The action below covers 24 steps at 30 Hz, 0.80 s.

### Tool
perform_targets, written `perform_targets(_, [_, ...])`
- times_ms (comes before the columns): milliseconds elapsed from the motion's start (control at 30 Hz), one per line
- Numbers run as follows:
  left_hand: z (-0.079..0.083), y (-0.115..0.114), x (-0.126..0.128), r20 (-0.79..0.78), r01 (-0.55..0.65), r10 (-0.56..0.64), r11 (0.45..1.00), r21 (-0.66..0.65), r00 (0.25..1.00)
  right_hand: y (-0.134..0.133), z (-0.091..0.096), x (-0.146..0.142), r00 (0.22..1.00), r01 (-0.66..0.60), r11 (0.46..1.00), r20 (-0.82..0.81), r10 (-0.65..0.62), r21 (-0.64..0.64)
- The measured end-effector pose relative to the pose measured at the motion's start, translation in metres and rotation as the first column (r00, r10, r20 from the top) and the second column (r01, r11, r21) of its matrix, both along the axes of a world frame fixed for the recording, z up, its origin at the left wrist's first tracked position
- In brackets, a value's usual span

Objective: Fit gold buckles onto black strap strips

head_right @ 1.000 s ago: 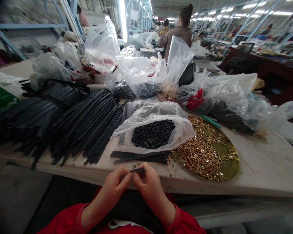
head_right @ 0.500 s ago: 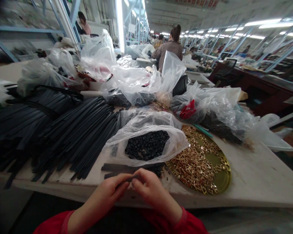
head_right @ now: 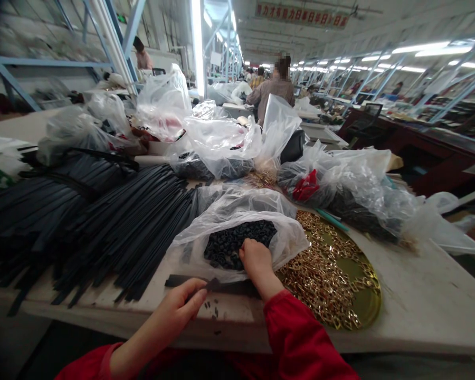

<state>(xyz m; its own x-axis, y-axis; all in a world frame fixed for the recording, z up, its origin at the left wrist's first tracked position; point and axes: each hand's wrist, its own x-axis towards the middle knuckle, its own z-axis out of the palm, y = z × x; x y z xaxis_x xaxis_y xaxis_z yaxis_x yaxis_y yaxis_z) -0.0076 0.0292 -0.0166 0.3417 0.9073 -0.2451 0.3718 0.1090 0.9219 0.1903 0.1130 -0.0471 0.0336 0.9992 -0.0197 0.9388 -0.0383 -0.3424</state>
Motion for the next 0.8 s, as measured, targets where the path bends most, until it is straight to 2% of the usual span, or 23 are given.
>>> perform_targets(67, [0.004, 0.003, -0.001, 0.048, -0.045, 0.045, 0.999, 0.001, 0.998, -0.010, 0.010, 0.002, 0.997, -0.038, 0.999, -0.063, 0.039, 0.015])
perform_targets(133, [0.009, 0.007, 0.000, 0.092, -0.088, 0.088, 0.996, -0.001, 0.992, -0.026, 0.022, -0.003, 0.952, -0.103, 0.995, -0.290, 0.096, -0.010])
perform_targets(167, [0.011, 0.008, 0.001, 0.112, -0.102, 0.102, 0.995, -0.008, 0.989, -0.036, 0.028, -0.007, 0.882, -0.146, 0.988, -0.458, 0.112, -0.039])
perform_targets(233, [0.014, 0.011, 0.003, 0.137, -0.116, 0.117, 0.993, -0.014, 0.984, -0.055, 0.036, -0.018, 0.643, -0.219, 0.971, -0.762, 0.071, -0.094])
perform_targets(267, [0.015, 0.011, 0.003, 0.136, -0.118, 0.118, 0.993, -0.002, 0.984, -0.063, 0.039, -0.024, 0.528, -0.236, 0.965, -0.848, 0.031, -0.111])
perform_targets(300, [0.015, 0.010, 0.003, 0.124, -0.120, 0.117, 0.993, 0.017, 0.985, -0.070, 0.040, -0.029, 0.451, -0.242, 0.962, -0.892, -0.001, -0.123])
perform_targets(367, [0.015, 0.008, 0.001, 0.082, -0.118, 0.113, 0.991, 0.057, 0.990, -0.081, 0.039, -0.037, 0.372, -0.239, 0.963, -0.928, -0.031, -0.128])
perform_targets(433, [0.014, 0.004, -0.002, 0.049, -0.106, 0.103, 0.992, 0.066, 0.993, -0.086, 0.034, -0.040, 0.348, -0.246, 0.962, -0.937, -0.030, -0.122])
perform_targets(533, [0.014, -0.001, -0.004, 0.042, -0.098, 0.095, 0.992, 0.074, 0.995, -0.090, 0.028, -0.042, 0.366, -0.246, 0.963, -0.931, -0.011, -0.108])
perform_targets(633, [0.012, -0.004, -0.005, 0.034, -0.131, 0.128, 0.987, 0.096, 0.991, -0.096, 0.028, -0.045, 0.418, -0.212, 0.973, -0.908, 0.005, -0.092])
perform_targets(733, [0.011, -0.008, -0.004, 0.029, -0.142, 0.139, 0.984, 0.111, 0.990, -0.102, 0.031, -0.048, 0.490, -0.146, 0.989, -0.870, 0.055, -0.020])
perform_targets(800, [0.011, -0.012, -0.004, 0.004, -0.131, 0.132, 0.982, 0.138, 0.991, -0.106, 0.031, -0.050, 0.445, -0.150, 0.987, -0.895, 0.023, -0.050])
